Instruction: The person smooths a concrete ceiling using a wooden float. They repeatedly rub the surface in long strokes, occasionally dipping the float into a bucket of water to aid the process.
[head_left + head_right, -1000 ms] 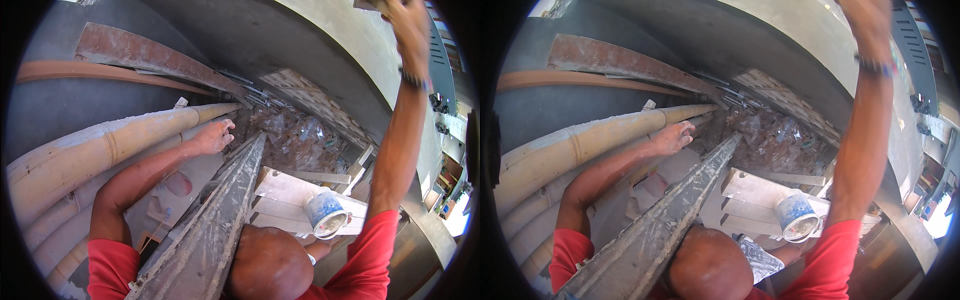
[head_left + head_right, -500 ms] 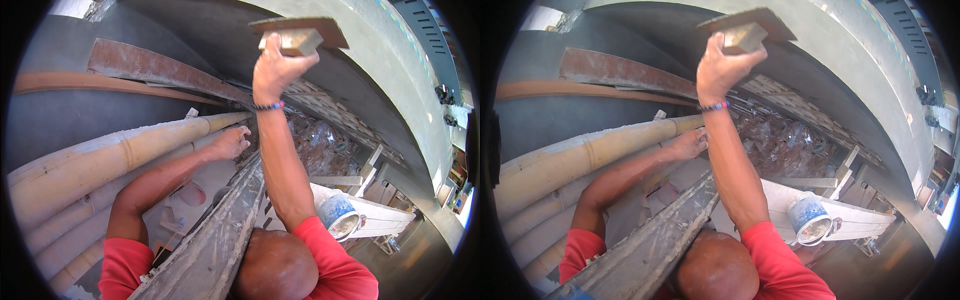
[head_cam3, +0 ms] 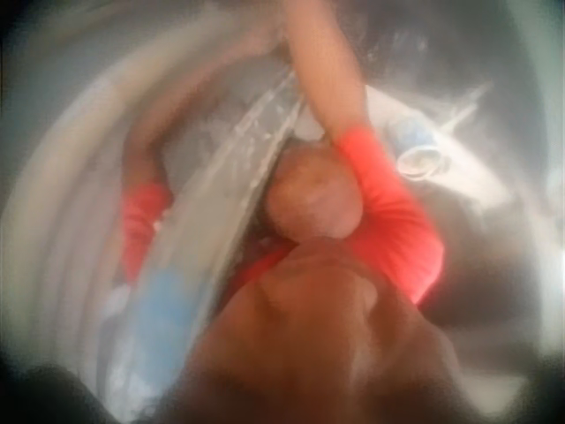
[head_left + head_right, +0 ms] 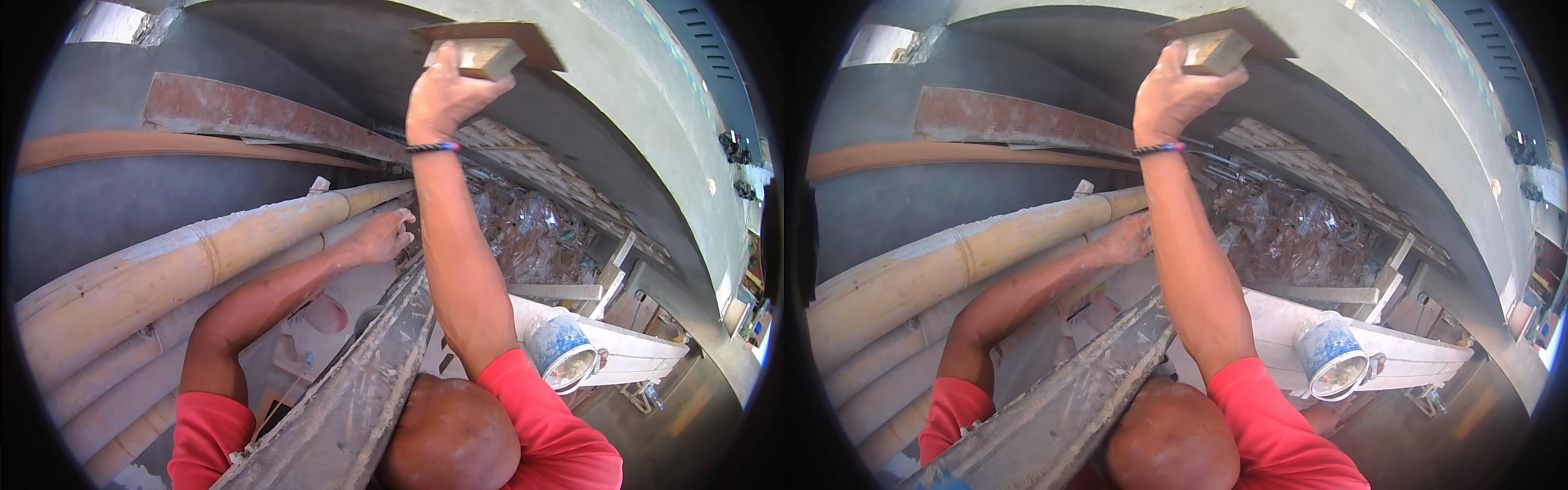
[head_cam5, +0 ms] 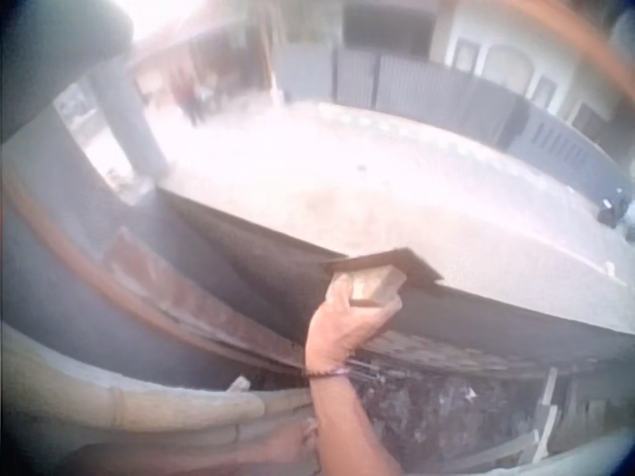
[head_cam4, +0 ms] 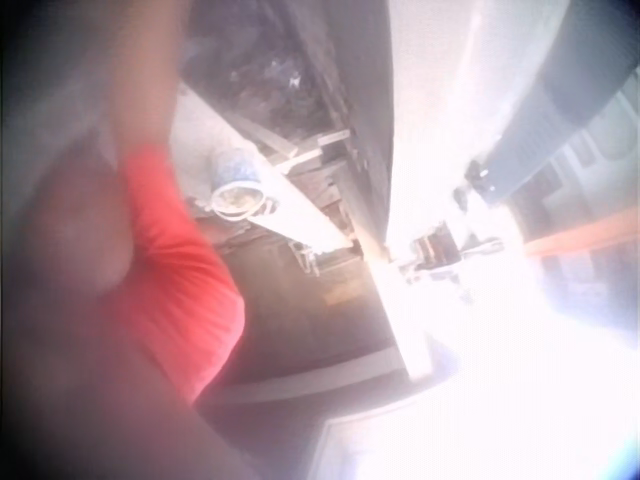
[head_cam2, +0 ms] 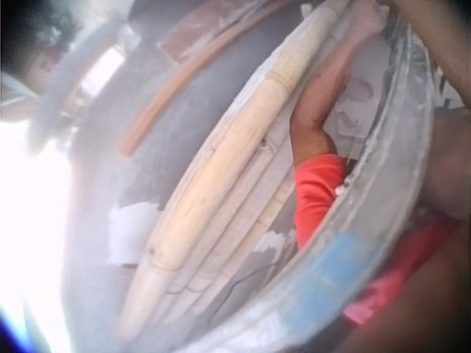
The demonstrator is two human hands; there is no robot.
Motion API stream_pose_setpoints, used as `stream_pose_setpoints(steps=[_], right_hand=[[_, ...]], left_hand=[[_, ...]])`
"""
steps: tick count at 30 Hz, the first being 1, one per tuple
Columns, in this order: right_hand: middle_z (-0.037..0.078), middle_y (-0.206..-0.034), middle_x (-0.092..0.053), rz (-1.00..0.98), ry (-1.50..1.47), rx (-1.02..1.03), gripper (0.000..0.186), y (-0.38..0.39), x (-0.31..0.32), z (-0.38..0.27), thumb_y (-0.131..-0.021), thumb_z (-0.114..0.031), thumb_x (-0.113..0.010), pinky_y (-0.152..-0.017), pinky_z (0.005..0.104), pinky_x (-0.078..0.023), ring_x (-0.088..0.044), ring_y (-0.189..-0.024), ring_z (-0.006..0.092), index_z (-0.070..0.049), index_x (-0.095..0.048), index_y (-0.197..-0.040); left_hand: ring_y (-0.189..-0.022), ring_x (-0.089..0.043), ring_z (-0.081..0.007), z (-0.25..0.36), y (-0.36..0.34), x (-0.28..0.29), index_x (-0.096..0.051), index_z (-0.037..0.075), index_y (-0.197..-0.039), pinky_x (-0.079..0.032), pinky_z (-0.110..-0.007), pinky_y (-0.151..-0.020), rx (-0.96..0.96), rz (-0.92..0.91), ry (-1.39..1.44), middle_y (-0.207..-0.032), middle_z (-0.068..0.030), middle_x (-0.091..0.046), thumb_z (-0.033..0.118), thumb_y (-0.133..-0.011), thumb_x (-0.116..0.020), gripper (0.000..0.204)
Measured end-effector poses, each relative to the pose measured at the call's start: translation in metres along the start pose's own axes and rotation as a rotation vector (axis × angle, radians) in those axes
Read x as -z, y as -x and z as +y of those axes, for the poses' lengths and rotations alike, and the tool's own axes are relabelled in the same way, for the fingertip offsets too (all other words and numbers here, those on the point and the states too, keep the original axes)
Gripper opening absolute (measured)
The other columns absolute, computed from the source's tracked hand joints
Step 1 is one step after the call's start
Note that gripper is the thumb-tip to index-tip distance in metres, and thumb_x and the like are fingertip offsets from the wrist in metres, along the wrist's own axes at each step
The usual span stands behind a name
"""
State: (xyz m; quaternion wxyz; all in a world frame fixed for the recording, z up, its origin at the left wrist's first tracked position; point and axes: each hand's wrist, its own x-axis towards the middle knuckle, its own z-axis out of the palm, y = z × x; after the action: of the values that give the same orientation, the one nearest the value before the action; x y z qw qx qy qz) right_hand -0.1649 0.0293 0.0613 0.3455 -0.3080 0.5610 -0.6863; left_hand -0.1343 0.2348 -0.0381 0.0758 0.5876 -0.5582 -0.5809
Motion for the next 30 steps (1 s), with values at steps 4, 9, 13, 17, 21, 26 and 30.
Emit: stream_pose_setpoints(steps=[4,9,13,17,21,26,30], right_hand=[[0.024,-0.110,-0.052,-0.098,0.400,-0.251,0.058,0.020,0.027,0.081,-0.075,-0.010,-0.071,-0.088,0.0423,-0.046,-0.058,-0.096,0.0317,0.007,-0.034,-0.117],[0.018,-0.101,-0.053,-0.151,0.016,-0.228,0.050,0.047,0.015,0.007,-0.076,-0.007,-0.069,-0.078,0.0370,-0.051,-0.059,-0.086,0.0244,0.005,-0.036,-0.112],[0.019,-0.100,-0.053,-0.050,0.107,-0.062,0.046,0.022,-0.029,0.019,-0.076,-0.006,-0.068,-0.074,0.0387,-0.051,-0.059,-0.081,0.0250,0.004,-0.038,-0.109],[0.021,-0.100,-0.057,-0.177,0.514,-0.381,0.046,0.053,0.018,0.099,-0.077,-0.009,-0.070,-0.077,0.0408,-0.048,-0.060,-0.085,0.0278,0.005,-0.041,-0.109],[0.015,-0.095,-0.059,-0.677,0.418,-0.207,0.036,0.058,0.090,0.006,-0.082,-0.013,-0.069,-0.085,0.0352,-0.045,-0.057,-0.092,0.0227,0.003,-0.048,-0.107],[0.018,-0.121,-0.056,-0.798,0.443,0.427,0.059,-0.063,0.107,-0.127,-0.086,-0.011,-0.068,-0.089,0.0331,-0.051,-0.058,-0.109,0.0229,0.001,-0.039,-0.136],[0.016,-0.113,-0.061,-1.031,0.762,0.727,0.044,-0.150,0.075,-0.159,-0.085,-0.014,-0.060,-0.087,0.0370,-0.049,-0.060,-0.100,0.0248,-0.001,-0.052,-0.126]], left_hand=[[-0.090,-0.060,-0.0441,0.010,-0.007,-0.001,-0.053,-0.003,-0.114,-0.047,-0.049,-0.079,-0.036,0.000,-0.050,-0.091,-0.0246,-0.064,0.014,-0.083,-0.058,0.036],[-0.099,-0.057,-0.0446,-0.005,0.005,0.002,-0.055,0.005,-0.117,-0.047,-0.048,-0.086,-0.212,0.057,-0.085,-0.104,-0.0259,-0.062,0.014,-0.083,-0.056,0.035],[-0.103,-0.056,-0.0437,0.013,0.007,0.001,-0.058,0.007,-0.116,-0.046,-0.047,-0.089,-0.159,0.053,0.060,-0.112,-0.0261,-0.060,0.017,-0.084,-0.056,0.033],[-0.101,-0.058,-0.0432,0.017,0.003,0.003,-0.057,0.009,-0.117,-0.047,-0.046,-0.085,-0.310,0.137,-0.047,-0.107,-0.0236,-0.063,0.020,-0.084,-0.059,0.035],[-0.095,-0.061,-0.0405,-0.008,0.005,-0.005,-0.055,0.003,-0.117,-0.048,-0.046,-0.081,-0.033,0.079,-0.047,-0.096,-0.0226,-0.065,0.019,-0.084,-0.061,0.037],[-0.091,-0.061,-0.0358,0.017,0.014,0.006,-0.053,-0.001,-0.118,-0.047,-0.044,-0.083,0.053,0.023,0.007,-0.091,-0.0191,-0.064,0.016,-0.087,-0.059,0.035],[-0.091,-0.061,-0.0343,0.018,0.008,0.012,-0.052,0.000,-0.119,-0.047,-0.042,-0.082,0.028,0.011,-0.044,-0.091,-0.0168,-0.064,0.017,-0.088,-0.058,0.036]])
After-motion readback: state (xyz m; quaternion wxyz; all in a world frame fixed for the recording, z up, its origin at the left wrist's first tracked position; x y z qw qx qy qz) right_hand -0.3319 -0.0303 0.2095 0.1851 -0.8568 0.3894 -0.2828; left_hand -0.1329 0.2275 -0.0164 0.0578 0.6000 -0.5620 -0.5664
